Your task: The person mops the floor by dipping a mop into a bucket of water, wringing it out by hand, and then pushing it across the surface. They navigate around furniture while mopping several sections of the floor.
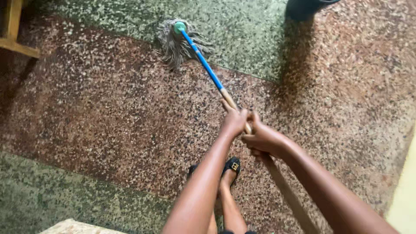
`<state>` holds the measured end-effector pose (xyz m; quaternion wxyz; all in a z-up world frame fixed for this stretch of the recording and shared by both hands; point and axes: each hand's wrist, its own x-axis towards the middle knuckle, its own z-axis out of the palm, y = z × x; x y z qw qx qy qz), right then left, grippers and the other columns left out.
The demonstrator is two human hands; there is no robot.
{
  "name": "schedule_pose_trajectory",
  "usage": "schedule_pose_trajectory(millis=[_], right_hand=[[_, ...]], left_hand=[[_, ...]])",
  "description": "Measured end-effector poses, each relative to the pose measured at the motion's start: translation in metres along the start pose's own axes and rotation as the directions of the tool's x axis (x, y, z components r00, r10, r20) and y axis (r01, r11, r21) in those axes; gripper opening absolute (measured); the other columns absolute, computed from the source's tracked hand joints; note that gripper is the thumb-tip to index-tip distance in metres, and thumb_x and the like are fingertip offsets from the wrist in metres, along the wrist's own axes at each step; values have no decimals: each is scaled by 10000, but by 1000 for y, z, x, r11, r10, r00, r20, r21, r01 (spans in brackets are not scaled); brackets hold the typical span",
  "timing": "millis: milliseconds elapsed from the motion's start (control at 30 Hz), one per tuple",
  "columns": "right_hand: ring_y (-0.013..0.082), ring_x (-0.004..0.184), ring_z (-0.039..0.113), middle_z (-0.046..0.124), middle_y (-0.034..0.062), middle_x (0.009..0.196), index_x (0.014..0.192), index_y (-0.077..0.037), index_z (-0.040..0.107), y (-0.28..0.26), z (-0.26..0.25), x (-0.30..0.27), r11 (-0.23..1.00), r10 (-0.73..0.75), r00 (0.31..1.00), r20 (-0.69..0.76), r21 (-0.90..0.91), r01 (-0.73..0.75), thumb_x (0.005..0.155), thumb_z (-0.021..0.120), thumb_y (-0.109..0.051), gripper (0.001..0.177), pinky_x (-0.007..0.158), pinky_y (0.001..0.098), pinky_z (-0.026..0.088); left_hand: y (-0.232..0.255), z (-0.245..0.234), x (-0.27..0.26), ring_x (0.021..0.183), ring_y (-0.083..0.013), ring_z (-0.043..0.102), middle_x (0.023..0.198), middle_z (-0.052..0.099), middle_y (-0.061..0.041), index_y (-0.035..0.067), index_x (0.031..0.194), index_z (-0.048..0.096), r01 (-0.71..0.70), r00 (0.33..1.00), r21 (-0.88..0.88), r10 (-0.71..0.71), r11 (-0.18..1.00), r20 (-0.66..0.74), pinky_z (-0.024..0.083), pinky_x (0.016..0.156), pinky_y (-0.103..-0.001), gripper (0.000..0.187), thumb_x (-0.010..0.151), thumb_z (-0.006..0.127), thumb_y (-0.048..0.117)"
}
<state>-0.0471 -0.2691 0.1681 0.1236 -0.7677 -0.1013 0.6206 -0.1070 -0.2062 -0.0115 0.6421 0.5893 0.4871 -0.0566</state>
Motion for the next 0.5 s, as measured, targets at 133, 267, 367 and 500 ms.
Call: schedule_pose_trajectory(millis=[133, 267, 367, 500], right_hand=[[201, 500, 542, 607, 137, 740, 1537, -150, 58, 8, 32, 28, 997, 18, 998, 54, 76, -22, 956, 608, -114, 800, 422, 364, 500], [142, 533, 604, 647, 66, 751, 1452, -121, 251, 58, 50, 12, 974, -200, 978, 60, -100, 205, 927, 678, -190, 681, 437, 337, 540], [150, 497, 548, 603, 62, 708, 1451, -257, 341, 108, 50, -34, 998, 53, 998, 38, -25, -52, 943, 662, -228, 602, 427, 325, 476], [148, 470, 404, 466, 32, 609, 1406, -241, 479, 207, 54, -84, 947, 99, 995, -20, 310, -88, 940, 770, -226, 550, 407, 317, 283]], left_hand=[[-28, -32, -2, 867, -364, 763, 1071, 729, -268, 39, 1539, -303, 117, 993, -24, -116, 993, 29, 634, 769, -442, 1058, 948, 511, 366], [-73, -6, -47, 887, -373, 741, 1064, 672, -271, -16, 1455, -413, -57, 993, -122, 69, 991, 96, 635, 807, -465, 1111, 966, 525, 323], [-77, 28, -95, 898, -386, 730, 1007, 702, -257, -26, 1412, 200, 109, 952, 173, -153, 979, 266, 585, 826, -461, 597, 1035, 466, 353], [-57, 82, -181, 879, -280, 714, 1000, 751, -188, 56, 1157, 780, 50, 894, 43, -64, 998, 443, 543, 827, -409, 486, 1049, 458, 403]])
